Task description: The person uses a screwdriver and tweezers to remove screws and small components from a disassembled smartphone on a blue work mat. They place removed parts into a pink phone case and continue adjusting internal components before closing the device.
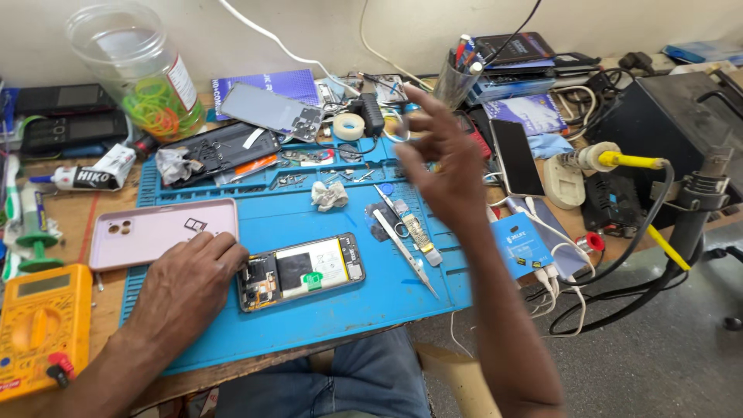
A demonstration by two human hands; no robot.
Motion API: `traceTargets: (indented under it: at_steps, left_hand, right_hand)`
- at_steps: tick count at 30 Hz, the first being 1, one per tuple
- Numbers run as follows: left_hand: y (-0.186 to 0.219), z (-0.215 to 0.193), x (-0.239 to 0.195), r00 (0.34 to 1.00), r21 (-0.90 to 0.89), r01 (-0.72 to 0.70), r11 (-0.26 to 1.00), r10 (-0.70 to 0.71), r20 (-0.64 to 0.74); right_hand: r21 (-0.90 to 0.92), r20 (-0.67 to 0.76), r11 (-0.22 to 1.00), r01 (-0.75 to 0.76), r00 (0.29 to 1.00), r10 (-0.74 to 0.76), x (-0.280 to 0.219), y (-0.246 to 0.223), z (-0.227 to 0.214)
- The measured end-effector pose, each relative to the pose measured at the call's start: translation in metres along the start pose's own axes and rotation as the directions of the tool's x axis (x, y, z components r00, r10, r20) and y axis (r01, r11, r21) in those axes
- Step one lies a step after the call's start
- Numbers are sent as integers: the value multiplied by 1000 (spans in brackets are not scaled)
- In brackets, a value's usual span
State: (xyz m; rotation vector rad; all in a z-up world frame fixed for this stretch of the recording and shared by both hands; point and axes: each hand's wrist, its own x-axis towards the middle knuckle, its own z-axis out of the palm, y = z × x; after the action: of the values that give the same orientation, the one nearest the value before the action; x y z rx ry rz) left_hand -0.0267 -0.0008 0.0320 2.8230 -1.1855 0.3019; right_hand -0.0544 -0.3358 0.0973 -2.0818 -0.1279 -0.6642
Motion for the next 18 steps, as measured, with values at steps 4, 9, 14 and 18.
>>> traceTargets:
  at_steps: [4,9,14,18]
  left_hand:
    - [0,7,-1,998,-20,60,998,-59,22]
    - [3,11,-5,988,-127,121,985,-132,-77]
    - [5,14,-23,952,-265,178,948,-234,-197]
    - [11,19,-40,892,-374,188,908,-318,-322]
  right_hand:
    - [-464,81,861,-208,958,275,3,38,-57]
    - [-520,171,826,-219,920,351,-3,74,-73]
    - [-625,59,750,-215,946,320,-3,88,-109]
    - [-748,141,649,-135,924,356,-20,72,-126]
